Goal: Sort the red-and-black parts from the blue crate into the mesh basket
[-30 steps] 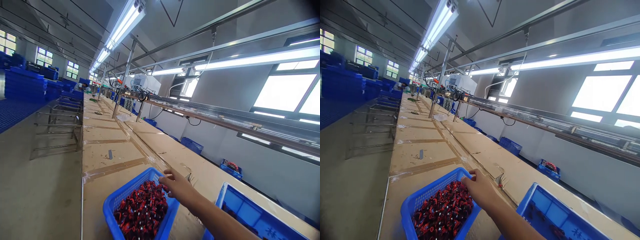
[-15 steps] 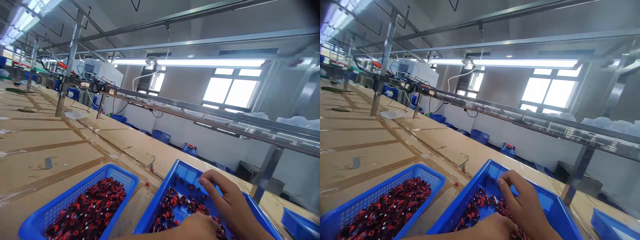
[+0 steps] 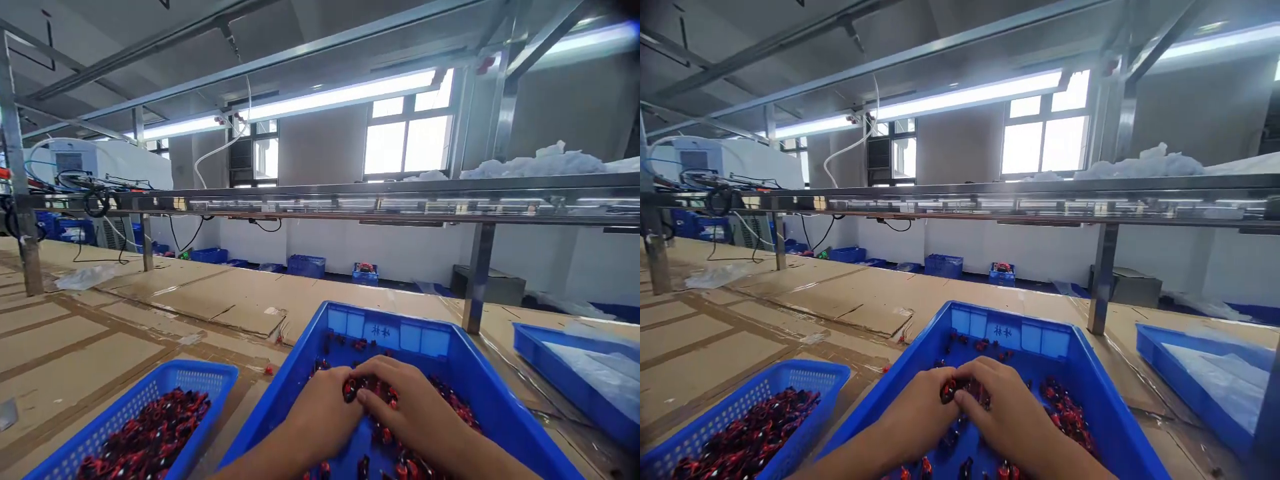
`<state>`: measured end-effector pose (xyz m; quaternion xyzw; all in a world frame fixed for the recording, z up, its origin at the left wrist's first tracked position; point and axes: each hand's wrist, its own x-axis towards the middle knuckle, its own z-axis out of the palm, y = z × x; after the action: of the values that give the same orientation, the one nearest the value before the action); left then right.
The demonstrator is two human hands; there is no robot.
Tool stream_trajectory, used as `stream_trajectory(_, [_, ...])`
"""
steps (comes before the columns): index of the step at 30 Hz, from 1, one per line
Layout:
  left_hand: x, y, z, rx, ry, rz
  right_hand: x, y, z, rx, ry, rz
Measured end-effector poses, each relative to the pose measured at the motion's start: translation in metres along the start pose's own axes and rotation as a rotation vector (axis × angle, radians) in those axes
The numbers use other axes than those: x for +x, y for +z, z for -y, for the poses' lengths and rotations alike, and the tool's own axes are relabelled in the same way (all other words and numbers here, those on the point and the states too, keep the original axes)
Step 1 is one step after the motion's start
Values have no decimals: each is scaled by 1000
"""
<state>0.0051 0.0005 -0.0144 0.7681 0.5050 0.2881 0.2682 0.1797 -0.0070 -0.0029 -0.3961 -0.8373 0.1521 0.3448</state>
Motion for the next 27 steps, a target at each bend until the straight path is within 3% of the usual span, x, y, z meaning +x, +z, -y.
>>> stream_trajectory(5, [2,5,-1,65,-33,17,1,-2,-6,78,140,-21])
stream_trajectory(13, [-3,-3,-20,-10,-84,44,-1,-6,-1,60,55,-177])
stream_trajectory(27, [-8,4,-14,-75,20,80,-6,-4,3,-73,-191,-261])
